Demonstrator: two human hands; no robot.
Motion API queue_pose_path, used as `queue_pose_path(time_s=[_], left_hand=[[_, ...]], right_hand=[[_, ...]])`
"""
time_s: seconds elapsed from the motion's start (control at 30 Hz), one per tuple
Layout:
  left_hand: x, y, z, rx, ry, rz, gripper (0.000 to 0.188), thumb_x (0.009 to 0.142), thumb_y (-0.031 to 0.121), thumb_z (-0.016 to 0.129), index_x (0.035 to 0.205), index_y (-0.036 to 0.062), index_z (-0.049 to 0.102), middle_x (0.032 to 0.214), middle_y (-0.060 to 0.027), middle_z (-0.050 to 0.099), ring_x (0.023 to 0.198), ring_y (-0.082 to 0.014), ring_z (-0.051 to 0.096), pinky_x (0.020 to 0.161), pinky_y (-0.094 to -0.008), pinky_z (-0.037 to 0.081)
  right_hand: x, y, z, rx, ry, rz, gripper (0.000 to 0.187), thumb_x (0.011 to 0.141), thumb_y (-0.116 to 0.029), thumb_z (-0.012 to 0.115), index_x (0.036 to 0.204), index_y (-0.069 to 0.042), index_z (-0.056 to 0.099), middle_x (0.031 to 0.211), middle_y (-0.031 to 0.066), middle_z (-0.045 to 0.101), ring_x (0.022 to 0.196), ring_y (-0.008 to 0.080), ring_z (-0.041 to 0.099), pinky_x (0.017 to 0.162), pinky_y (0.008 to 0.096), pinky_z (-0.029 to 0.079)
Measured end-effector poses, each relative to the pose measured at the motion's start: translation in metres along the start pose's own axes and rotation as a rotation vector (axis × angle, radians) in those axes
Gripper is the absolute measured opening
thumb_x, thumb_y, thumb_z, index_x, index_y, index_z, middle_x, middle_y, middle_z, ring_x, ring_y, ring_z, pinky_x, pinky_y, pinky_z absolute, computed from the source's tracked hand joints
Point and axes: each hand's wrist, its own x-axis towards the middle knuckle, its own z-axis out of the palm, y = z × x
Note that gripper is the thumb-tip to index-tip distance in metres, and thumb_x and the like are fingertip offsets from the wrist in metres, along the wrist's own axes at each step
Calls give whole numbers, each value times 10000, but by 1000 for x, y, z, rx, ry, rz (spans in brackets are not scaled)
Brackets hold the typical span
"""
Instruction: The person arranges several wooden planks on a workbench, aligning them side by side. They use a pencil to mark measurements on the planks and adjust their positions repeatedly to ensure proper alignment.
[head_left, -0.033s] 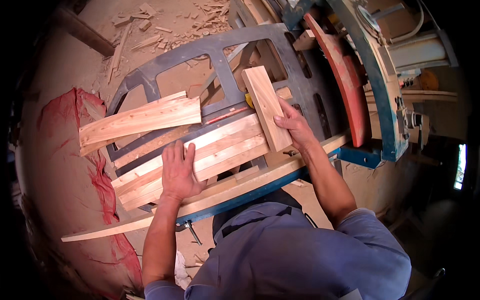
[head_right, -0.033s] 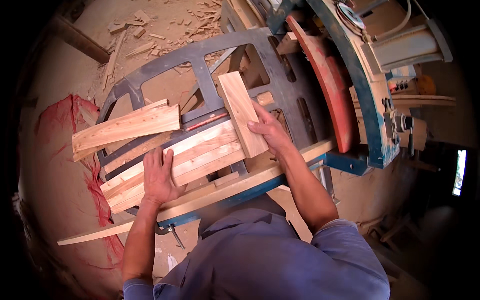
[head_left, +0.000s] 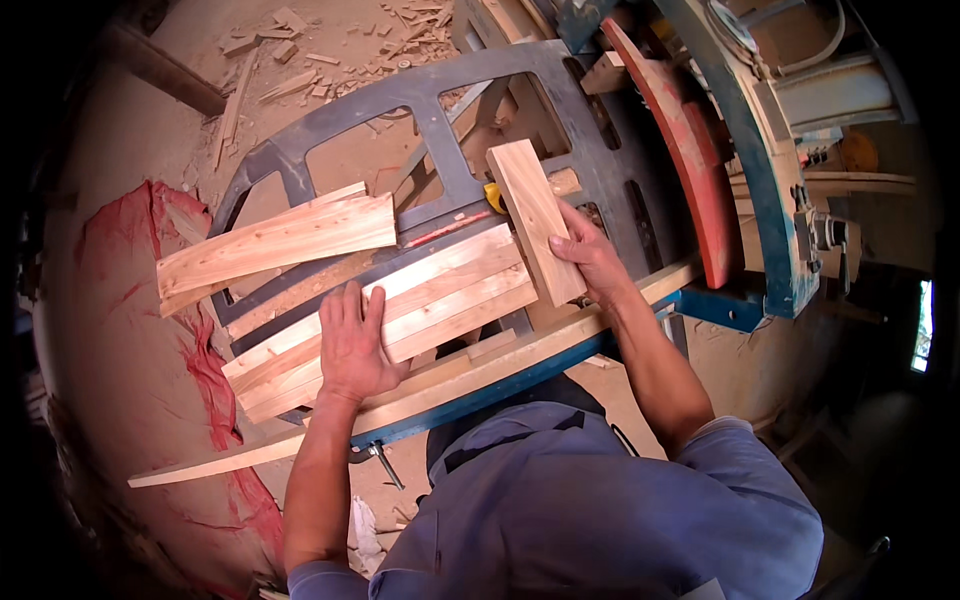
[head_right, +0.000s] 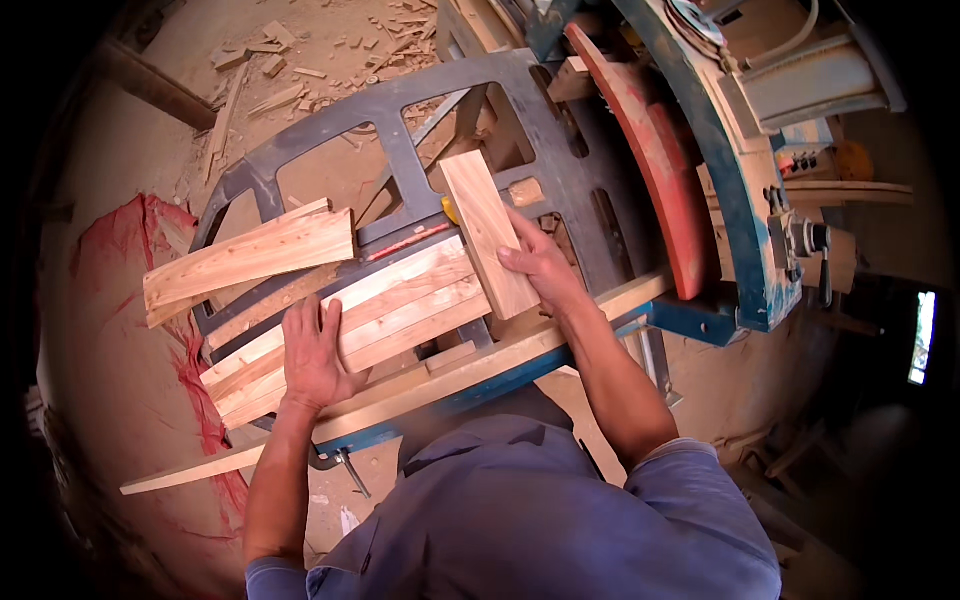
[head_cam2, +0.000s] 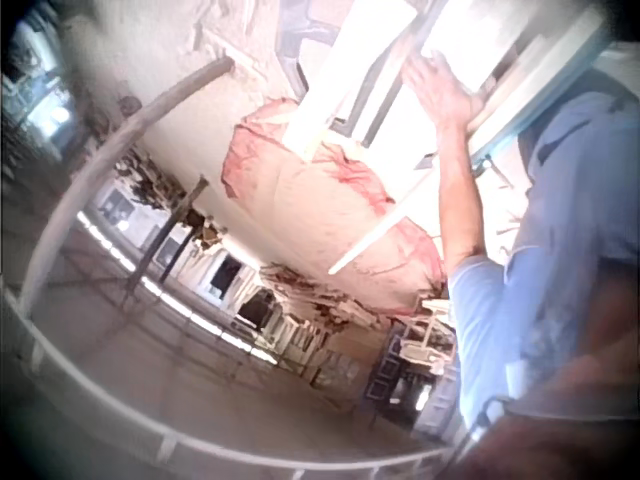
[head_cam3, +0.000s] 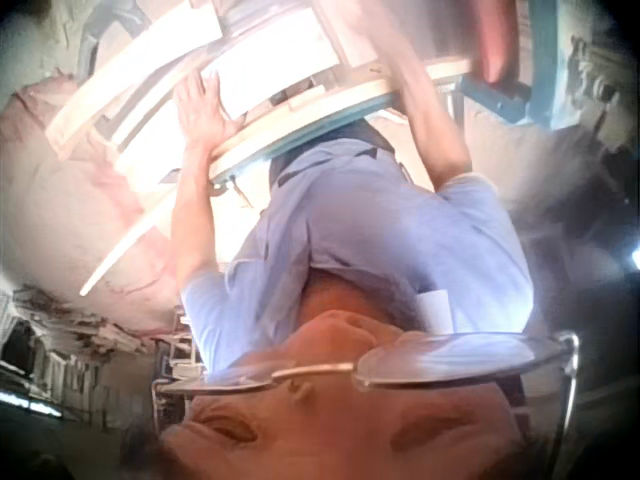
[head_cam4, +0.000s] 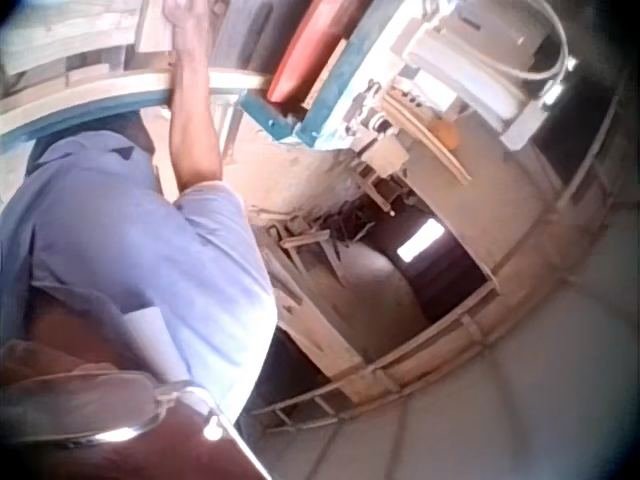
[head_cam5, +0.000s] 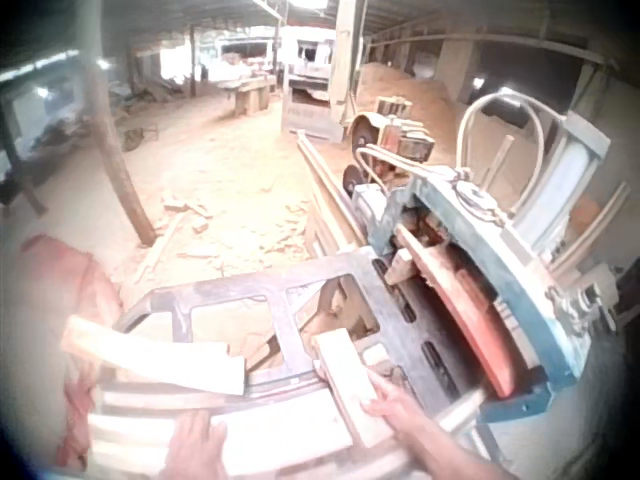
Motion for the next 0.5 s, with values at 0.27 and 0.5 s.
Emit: queue_pose_path(time_s=[0.27,0.5], left_hand=[[1,6,3,128,-89,-3,1048,554,351,860,1435,4,412,1394,-311,409,1215,-485,423,1059,-566,345],[7,12,8,200,-163,-8,1090,539,340,869,1448,11,367,1361,-318,388,1195,-482,412,1061,-584,327]], right_hand=[[-17,54,-15,-185,98,-41,823,902,-99,699,1631,-11,328,1583,162,478,1395,199,504,1151,295,370],[-18,35,-14,-427,104,40,836,875,-137,707,1635,-105,359,1456,178,615,1248,215,615,1086,314,447]])
